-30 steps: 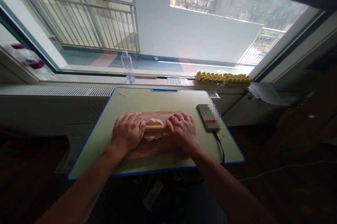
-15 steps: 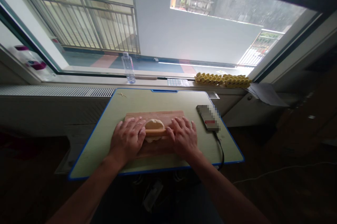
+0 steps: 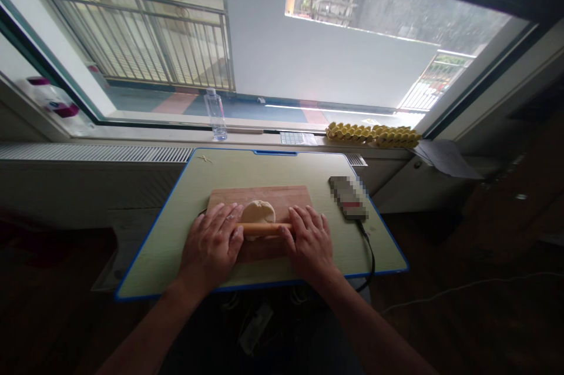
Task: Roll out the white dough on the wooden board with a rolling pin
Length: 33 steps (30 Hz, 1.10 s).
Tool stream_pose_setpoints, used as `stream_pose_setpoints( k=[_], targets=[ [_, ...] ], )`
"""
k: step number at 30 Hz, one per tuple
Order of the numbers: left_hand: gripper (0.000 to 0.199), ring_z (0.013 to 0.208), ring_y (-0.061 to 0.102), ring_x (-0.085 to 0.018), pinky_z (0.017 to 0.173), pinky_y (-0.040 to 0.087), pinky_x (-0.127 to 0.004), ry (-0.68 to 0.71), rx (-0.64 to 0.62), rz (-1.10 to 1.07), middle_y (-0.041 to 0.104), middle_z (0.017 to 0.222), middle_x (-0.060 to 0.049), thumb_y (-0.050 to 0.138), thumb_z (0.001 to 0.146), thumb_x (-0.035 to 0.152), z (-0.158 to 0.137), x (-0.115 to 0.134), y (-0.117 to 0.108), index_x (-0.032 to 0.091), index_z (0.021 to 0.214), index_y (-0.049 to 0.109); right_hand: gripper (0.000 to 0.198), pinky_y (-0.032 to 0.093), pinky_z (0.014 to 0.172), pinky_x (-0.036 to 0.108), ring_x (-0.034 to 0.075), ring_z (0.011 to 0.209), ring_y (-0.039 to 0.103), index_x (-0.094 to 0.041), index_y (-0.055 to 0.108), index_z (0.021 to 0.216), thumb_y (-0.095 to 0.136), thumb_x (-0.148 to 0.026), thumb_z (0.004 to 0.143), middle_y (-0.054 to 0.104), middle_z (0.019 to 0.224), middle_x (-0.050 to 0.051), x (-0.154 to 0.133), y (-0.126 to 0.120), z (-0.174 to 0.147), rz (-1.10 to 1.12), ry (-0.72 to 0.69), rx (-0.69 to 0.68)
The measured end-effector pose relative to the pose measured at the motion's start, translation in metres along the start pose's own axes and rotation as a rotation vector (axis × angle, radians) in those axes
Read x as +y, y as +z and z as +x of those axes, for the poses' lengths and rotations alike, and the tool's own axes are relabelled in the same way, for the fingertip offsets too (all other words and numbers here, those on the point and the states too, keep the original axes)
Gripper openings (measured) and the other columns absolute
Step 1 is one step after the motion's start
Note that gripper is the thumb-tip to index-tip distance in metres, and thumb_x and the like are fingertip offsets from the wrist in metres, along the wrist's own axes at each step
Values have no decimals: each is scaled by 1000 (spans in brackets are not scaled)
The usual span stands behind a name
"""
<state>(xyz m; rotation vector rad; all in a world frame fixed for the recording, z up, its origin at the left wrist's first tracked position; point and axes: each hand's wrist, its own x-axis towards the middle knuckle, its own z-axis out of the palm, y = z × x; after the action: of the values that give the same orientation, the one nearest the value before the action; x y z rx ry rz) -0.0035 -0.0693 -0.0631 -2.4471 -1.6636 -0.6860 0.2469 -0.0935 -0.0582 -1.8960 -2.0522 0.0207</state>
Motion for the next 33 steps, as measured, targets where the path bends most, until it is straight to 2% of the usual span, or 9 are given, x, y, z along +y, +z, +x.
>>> stream_pose_setpoints(
  k=[7, 12, 18, 25, 33],
  targets=[
    [55, 152, 53, -34, 126, 40, -55, -31, -19, -30, 65, 158, -8, 41, 108, 40, -3, 3, -4, 27, 156, 63, 53, 25, 132, 58, 32, 160, 41, -25, 59, 159, 44, -50, 114, 57, 165, 10, -3, -3, -3, -5, 23, -33],
    [56, 149, 56, -37, 124, 39, -64, -90, -75, 5, 67, 156, -11, 37, 108, 43, 8, 7, -6, 25, 152, 66, 57, 20, 132, 64, 34, 161, 38, -25, 60, 157, 39, -56, 115, 58, 164, 10, -4, -8, 10, -1, 33, -95],
    [55, 152, 54, -35, 127, 35, -67, -159, -135, 29, 65, 158, -10, 38, 107, 44, 26, 8, -6, 28, 149, 68, 59, 22, 131, 66, 35, 162, 37, -25, 60, 157, 35, -60, 116, 56, 166, 9, -2, -8, 27, -25, 22, -107],
    [55, 151, 55, -36, 126, 34, -72, -171, -203, 26, 67, 156, -11, 36, 107, 43, 37, 6, -8, 27, 148, 70, 62, 26, 130, 66, 38, 162, 36, -26, 60, 158, 32, -62, 116, 54, 168, 8, -3, -11, 37, -48, 13, -125],
    [55, 149, 56, -36, 124, 36, -72, -170, -173, 31, 67, 156, -10, 34, 107, 42, 43, 3, -4, 28, 141, 74, 63, 24, 129, 69, 38, 163, 33, -30, 59, 160, 33, -65, 114, 50, 171, 8, -6, -14, 53, -79, 22, -171]
  ],
)
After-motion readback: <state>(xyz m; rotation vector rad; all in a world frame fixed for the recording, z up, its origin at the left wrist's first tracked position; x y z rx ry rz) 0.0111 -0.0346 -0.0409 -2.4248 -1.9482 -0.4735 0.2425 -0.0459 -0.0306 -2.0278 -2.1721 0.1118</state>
